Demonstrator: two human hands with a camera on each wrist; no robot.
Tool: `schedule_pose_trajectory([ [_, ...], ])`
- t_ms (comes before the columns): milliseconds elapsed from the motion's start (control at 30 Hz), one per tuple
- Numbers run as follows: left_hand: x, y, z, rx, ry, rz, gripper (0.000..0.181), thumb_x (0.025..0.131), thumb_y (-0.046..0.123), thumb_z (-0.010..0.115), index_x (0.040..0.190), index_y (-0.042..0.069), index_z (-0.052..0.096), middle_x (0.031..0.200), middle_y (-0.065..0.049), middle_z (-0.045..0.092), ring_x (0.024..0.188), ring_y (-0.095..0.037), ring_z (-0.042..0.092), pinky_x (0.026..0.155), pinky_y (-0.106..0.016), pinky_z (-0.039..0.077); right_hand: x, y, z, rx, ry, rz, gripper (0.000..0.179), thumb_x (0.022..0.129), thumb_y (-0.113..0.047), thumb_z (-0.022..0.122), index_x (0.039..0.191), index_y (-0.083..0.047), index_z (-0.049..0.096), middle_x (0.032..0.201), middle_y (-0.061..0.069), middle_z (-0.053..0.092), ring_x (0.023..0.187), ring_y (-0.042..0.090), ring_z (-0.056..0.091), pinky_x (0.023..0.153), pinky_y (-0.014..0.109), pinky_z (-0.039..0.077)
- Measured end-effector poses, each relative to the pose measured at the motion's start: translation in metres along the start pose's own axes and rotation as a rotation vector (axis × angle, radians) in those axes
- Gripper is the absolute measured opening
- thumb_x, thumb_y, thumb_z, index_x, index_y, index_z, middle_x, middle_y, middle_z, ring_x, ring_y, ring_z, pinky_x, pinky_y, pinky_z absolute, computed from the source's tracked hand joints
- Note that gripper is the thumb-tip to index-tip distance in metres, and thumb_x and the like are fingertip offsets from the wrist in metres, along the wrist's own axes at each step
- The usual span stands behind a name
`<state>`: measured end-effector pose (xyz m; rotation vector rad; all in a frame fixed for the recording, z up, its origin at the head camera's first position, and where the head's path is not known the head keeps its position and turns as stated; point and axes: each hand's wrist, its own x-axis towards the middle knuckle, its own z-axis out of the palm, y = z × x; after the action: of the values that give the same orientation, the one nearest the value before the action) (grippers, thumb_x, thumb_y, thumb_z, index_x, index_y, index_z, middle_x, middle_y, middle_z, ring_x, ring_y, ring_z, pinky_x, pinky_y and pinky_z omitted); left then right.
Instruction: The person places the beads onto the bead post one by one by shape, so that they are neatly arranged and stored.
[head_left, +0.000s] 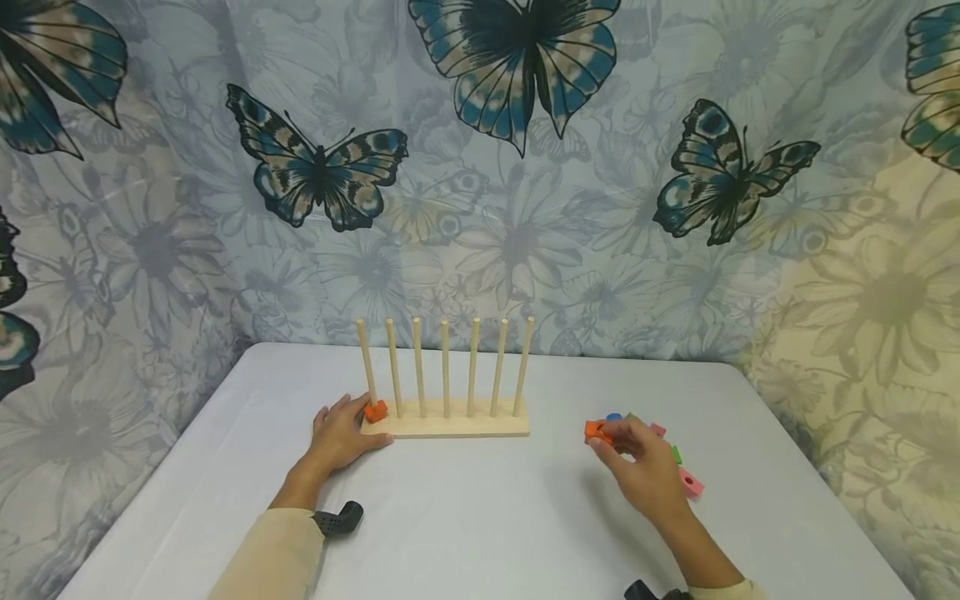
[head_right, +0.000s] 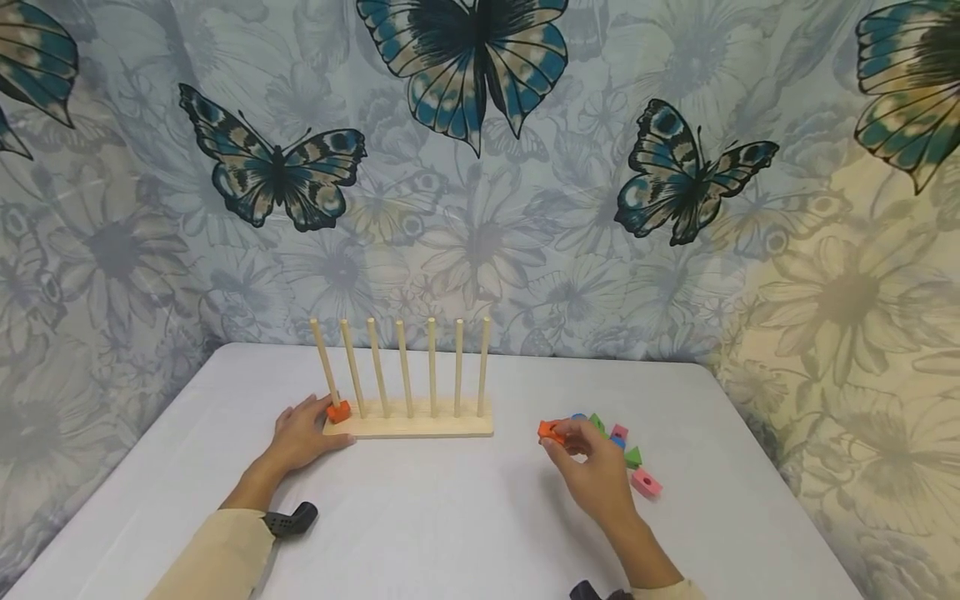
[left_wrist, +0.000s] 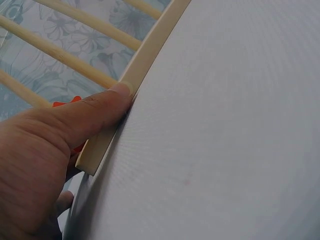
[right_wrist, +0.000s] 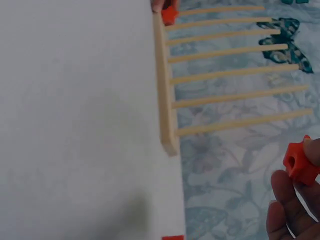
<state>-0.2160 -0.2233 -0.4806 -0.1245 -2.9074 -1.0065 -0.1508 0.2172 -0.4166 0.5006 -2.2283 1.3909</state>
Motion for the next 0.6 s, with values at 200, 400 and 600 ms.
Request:
schedule_pose_trajectory([
  [200, -0.001, 0.0, -0.001, -0.007, -0.002, -0.002, 0.094, 0.073, 0.049, 0.081, 0.143, -0.001, 0.043, 0.142, -0.022, 0.045, 0.139, -0.043, 0.021, 0.109, -0.058, 0.0, 0.025, -0.047, 0.0, 0.083, -0.058, -0.12, 0.023, 0.08, 0.018, 0.067, 0.099, 0.007, 0.06, 0.093, 0.017, 0.068, 0.076, 0.018, 0.066, 0.061, 0.021, 0.053],
  [400, -0.002, -0.002, -0.001, 0.007, -0.002, -0.006, 0.095, 0.073, 0.05, 0.08, 0.143, -0.002, 0.043, 0.141, -0.023, 0.045, 0.138, -0.043, 0.021, 0.108, -0.059, 0.001, 0.049, -0.082, 0.007, 0.095, -0.08, -0.194, 0.041, 0.078, 0.02, 0.068, 0.116, 0.012, 0.056, 0.1, 0.02, 0.067, 0.086, 0.017, 0.066, 0.074, 0.02, 0.052],
  [600, -0.001, -0.003, 0.0, 0.013, -0.006, -0.004, 0.095, 0.073, 0.051, 0.08, 0.143, -0.001, 0.043, 0.142, -0.022, 0.045, 0.139, -0.043, 0.021, 0.108, -0.059, 0.001, 0.068, -0.08, 0.022, 0.201, -0.081, -0.227, 0.039, 0.079, 0.017, 0.069, 0.117, 0.009, 0.063, 0.099, 0.018, 0.069, 0.088, 0.016, 0.065, 0.08, 0.023, 0.052],
])
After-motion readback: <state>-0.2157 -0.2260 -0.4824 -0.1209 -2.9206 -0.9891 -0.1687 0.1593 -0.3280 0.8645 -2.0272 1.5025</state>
